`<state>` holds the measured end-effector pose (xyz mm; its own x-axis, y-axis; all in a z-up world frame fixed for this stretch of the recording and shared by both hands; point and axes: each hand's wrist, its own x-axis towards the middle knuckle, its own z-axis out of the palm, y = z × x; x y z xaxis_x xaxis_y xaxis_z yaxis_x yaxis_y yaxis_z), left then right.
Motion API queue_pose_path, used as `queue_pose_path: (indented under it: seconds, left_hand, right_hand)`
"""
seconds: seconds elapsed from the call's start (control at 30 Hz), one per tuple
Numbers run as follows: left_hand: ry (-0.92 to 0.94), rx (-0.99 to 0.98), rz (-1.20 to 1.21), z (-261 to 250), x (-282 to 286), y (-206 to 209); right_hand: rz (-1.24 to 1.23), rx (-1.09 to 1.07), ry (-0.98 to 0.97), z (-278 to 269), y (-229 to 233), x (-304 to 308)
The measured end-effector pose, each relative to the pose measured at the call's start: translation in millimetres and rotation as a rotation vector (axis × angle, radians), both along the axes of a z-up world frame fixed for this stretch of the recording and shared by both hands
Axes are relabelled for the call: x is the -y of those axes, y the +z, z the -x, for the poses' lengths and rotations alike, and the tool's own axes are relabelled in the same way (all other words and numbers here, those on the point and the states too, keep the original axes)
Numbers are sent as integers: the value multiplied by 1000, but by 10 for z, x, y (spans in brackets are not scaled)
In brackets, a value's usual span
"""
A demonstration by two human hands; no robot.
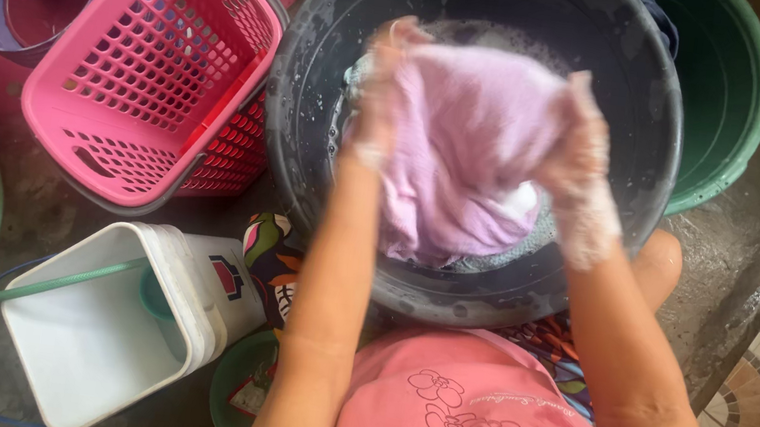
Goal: The person washes clothes by hand in a basin of soapy water, scrubbing a pink garment and a white bar of soap before rinsing and wringing the fabric.
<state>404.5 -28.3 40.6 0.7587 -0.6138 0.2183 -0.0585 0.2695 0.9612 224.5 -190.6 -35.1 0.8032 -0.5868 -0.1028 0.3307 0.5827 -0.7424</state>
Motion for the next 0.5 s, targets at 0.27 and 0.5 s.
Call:
queue_pose_path:
  seconds: [0.27,0.5]
  left_hand:
    - [13,758,-413,1045,802,-748]
    - [-106,739,-610,861,811,-731]
  right_hand:
    - [282,-231,-146,-262,-439,-420]
    - [363,-296,-163,-228,-373,-459]
